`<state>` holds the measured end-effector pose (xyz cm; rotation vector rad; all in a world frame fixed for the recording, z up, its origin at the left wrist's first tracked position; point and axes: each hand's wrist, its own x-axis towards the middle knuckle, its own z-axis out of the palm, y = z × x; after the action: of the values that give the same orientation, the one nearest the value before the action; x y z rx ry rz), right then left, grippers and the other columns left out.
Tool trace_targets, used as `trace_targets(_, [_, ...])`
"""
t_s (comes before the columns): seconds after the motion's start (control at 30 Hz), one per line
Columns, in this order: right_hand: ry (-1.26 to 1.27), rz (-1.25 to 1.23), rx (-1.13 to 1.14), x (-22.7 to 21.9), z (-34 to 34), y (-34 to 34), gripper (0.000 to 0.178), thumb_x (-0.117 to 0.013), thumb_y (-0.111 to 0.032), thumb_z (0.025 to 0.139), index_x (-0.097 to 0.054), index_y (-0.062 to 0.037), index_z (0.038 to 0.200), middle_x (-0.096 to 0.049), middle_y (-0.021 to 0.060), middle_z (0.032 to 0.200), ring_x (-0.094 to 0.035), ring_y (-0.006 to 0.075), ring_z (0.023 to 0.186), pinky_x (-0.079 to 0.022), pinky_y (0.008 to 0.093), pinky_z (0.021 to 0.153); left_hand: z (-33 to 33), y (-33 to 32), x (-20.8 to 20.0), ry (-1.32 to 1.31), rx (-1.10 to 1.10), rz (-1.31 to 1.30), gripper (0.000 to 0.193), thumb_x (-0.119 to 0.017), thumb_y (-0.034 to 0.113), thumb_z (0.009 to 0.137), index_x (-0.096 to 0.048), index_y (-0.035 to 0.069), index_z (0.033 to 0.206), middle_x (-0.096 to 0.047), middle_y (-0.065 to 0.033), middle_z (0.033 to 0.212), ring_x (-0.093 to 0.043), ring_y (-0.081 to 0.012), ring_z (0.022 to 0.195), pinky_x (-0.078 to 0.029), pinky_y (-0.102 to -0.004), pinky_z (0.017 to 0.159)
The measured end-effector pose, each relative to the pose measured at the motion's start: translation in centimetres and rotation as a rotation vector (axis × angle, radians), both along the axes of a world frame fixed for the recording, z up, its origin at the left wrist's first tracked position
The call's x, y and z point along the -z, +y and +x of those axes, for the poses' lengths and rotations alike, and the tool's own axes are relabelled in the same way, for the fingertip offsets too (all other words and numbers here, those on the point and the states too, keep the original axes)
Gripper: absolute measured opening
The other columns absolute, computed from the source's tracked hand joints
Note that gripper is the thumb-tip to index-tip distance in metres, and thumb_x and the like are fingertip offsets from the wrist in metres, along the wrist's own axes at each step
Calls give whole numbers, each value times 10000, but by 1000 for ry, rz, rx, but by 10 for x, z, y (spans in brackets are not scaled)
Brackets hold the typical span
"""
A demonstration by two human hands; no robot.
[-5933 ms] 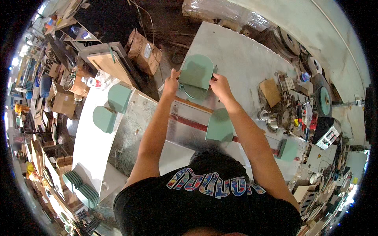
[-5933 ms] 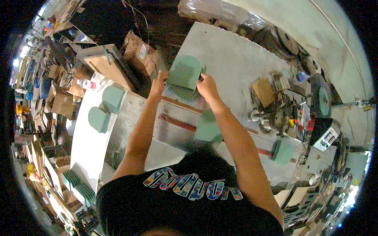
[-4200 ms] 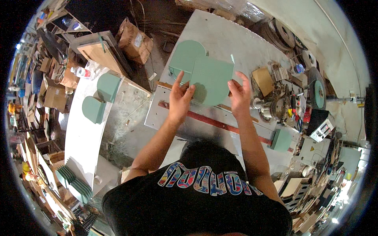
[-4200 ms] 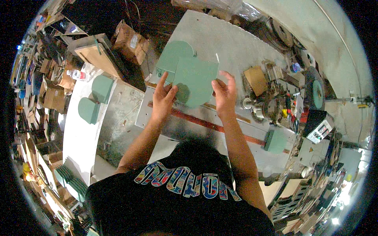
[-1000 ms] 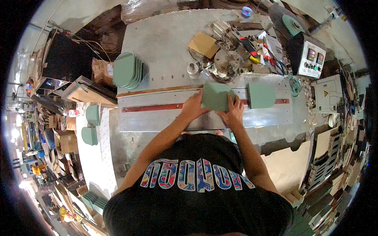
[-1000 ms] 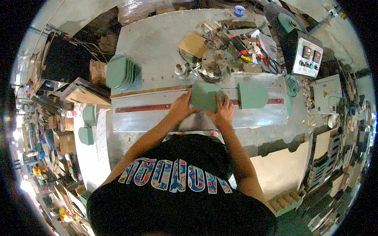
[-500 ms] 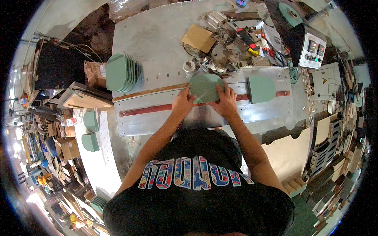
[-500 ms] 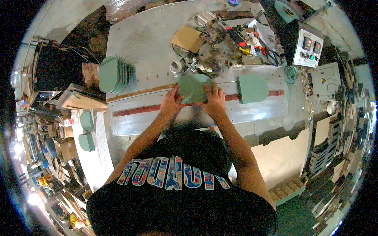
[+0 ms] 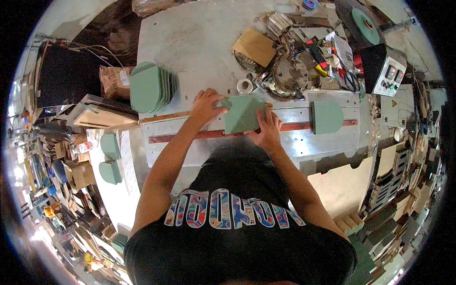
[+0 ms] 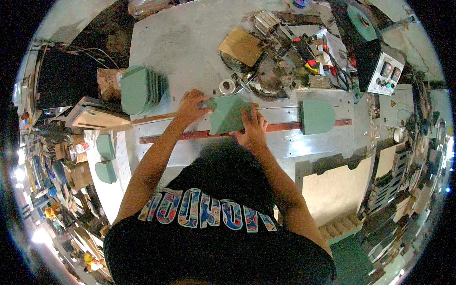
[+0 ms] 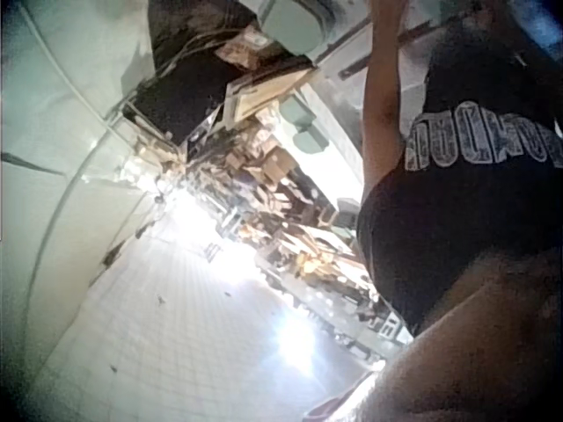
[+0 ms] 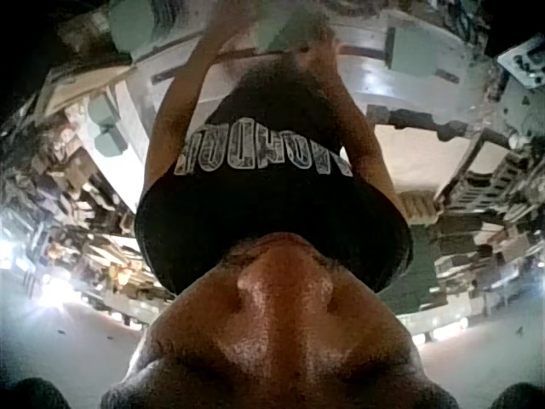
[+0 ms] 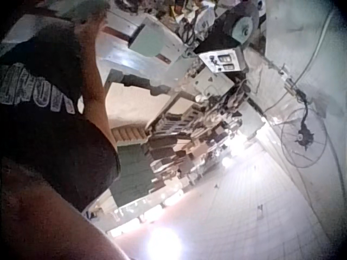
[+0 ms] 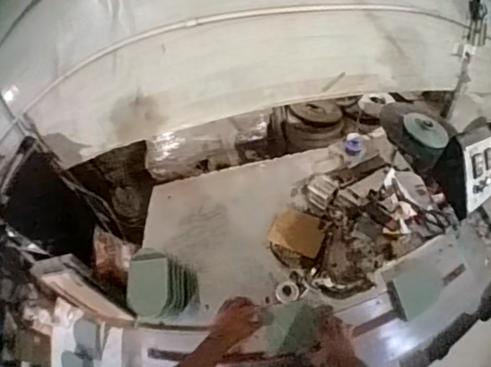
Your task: The person applies edge banding to curved wood panels, using a specialized machine to glue and press the material onto the edges and trimming excess by hand.
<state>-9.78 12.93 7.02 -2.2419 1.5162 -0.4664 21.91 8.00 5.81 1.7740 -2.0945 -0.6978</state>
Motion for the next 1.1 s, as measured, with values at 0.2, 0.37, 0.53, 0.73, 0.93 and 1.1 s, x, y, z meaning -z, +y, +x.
trace_targets(0.2, [30, 60, -43, 2, 21, 0, 1058, -940, -504, 734, -483, -136, 1614, -313, 210, 1746, -417, 455, 1466, -344, 609, 1126, 37, 13, 9, 49, 93, -52, 747, -976, 386, 659, -726, 112, 1307, -637, -105, 1343, -591, -357, 1295, -481, -516, 1141])
trace_targets(0.37, [55, 12, -89, 6, 35, -6, 1079, -952, -508, 713, -485, -142, 1614, -318, 202, 1745, -425, 453, 1467, -342, 611, 1127, 59, 10, -8, 13, 173, 5, 847, -1008, 363, 585, -694, 121, 1334, -638, -106, 1338, -589, -365, 1312, -511, -488, 1111])
trace_targets(0.53, [48, 40, -48, 2, 49, -11, 1063, -956, -496, 709, -500, -148, 1604, -416, 167, 1696, -440, 419, 1464, -327, 605, 1146, 67, -7, -33, -70, 284, 160, 952, -1016, 382, 573, -623, 98, 1393, -634, -154, 1395, -588, -401, 1348, -505, -496, 1134])
trace_targets(0.73, [-2, 28, 4, 11, 57, -16, 938, -967, -410, 720, -559, -147, 1522, -533, 106, 1611, -481, 350, 1434, -308, 575, 1175, 73, -9, -37, -110, 328, 129, 1128, -1009, 395, 607, -487, 123, 1569, -684, -182, 1316, -641, -429, 1275, -521, -521, 1110])
trace_targets(0.93, [-73, 83, 63, 12, 65, -24, 909, -956, -463, 737, -560, -131, 1484, -589, 104, 1487, -490, 344, 1403, -311, 578, 1166, 74, -11, -53, -229, 305, 233, 1234, -1004, 418, 637, -377, 145, 1664, -727, -211, 1153, -713, -437, 1090, -580, -537, 938])
trace_targets(1.1, [111, 84, 237, 6, 74, -28, 1029, -864, -642, 793, -483, -53, 1546, -536, 161, 1417, -472, 378, 1339, -302, 613, 1132, 79, -8, -46, -212, 273, 200, 1267, -994, 490, 640, -354, 140, 1676, -737, -217, 1104, -727, -450, 1033, -594, -546, 881])
